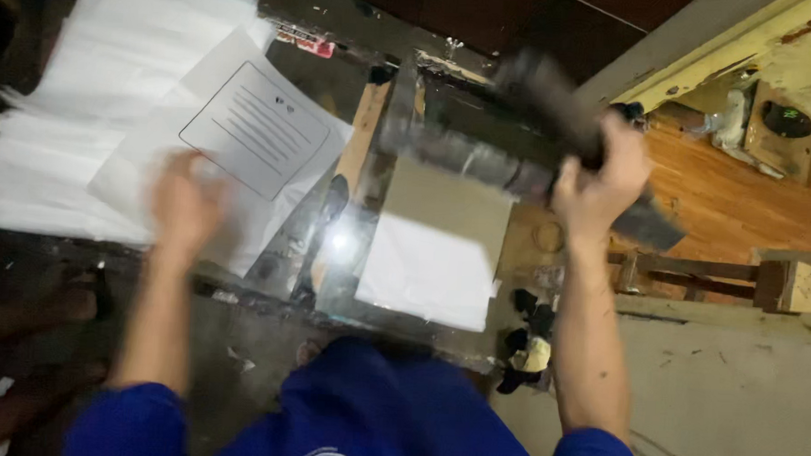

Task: The person performs screen printing by placing sheets under a frame, lowering the screen, and using a squeegee to apply ink, then stacking the printed sheets.

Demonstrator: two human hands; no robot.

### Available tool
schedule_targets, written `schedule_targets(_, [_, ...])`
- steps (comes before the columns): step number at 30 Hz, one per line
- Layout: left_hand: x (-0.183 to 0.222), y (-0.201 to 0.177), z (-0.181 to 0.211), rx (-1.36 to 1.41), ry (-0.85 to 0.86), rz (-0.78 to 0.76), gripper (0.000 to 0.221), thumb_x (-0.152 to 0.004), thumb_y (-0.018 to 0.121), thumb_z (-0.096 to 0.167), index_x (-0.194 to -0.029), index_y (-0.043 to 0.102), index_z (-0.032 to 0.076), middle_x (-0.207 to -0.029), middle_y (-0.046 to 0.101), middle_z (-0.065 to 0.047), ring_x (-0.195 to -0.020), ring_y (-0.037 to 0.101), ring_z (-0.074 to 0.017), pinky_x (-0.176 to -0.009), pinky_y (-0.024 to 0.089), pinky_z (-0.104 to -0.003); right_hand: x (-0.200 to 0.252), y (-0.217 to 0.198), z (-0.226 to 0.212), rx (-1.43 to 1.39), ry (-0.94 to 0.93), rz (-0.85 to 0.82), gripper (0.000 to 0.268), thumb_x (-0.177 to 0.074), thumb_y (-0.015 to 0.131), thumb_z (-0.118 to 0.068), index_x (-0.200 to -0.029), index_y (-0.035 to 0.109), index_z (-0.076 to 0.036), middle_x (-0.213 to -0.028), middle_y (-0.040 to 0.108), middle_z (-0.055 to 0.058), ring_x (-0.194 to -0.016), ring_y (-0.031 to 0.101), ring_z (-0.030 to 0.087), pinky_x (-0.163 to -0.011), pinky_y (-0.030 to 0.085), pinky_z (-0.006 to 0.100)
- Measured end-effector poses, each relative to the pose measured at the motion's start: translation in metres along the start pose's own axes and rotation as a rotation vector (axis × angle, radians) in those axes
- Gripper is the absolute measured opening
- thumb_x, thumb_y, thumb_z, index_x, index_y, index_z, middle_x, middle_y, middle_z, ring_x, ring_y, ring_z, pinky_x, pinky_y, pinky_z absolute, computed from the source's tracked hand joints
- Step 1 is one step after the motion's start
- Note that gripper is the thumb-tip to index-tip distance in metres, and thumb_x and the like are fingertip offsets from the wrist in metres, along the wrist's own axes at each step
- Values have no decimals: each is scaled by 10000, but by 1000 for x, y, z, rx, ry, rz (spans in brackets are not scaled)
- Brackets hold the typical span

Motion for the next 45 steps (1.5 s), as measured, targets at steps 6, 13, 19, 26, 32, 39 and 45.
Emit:
schedule_targets(6, [145,223,132,1999,-736,-480,459,-911,726,207,-1324,556,98,-1342,553,-137,-1036,658,-443,-793,550,-505,179,84,-4,10,304,-532,678,-746,918,-105,-1382,686,-83,-1251,741,198,-1188,710,426,-1024,513,578])
schedule_targets(13, [199,374,54,1929,-1220,-584,335,-861,742,431,-1037,564,207,-1041,579,-92,-842,750,-405,-635,496,-450,367,202,21,301,341,-1389,962,-668,1001,-352,-1512,539,-338,-1341,698,-44,-1307,653,227,-1056,495,702])
schedule_targets(19, [224,319,82,1990,-1354,-382,469,-1148,446,373,-1565,458,158,-1666,380,-213,-1502,495,-488,-1204,450,-574,336,216,38,385,174,-1123,845,-715,965,-363,-1432,532,-246,-1361,600,40,-1220,584,281,-1013,442,657])
schedule_targets(26, [241,322,67,1820,-1394,-350,200,-885,685,419,-938,634,233,-863,712,-84,-759,780,-396,-658,604,-456,208,365,208,456,261,-1110,932,-740,985,-318,-1523,495,-194,-1420,597,47,-1310,564,289,-1042,485,735])
schedule_targets(32, [244,337,70,1771,-1308,-362,170,-899,668,390,-946,680,228,-893,753,-62,-775,807,-383,-640,611,-412,220,344,186,382,241,-1228,817,-818,864,-404,-1523,485,-243,-1392,615,16,-1319,607,240,-1000,553,730])
schedule_targets(39, [204,320,79,1820,-1012,-235,146,-876,697,160,-983,598,162,-831,522,11,-667,644,-239,-579,493,-371,325,160,5,308,291,-1286,780,-804,886,-323,-1484,514,-232,-1398,587,26,-1342,553,255,-1095,431,677])
schedule_targets(45, [129,217,164,1796,-485,-88,550,-877,766,-76,-1301,468,110,-950,529,-21,-788,597,-176,-692,533,-308,194,42,-10,370,106,-417,527,-820,738,-310,-1325,670,-178,-1222,616,104,-1162,579,307,-1065,368,579])
Point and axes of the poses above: each hand's wrist, its own x-axis away from the middle knuckle, its own y-axis out of the palm, z = x × y, the point moved 7 cm from there along -x, towards the middle knuckle
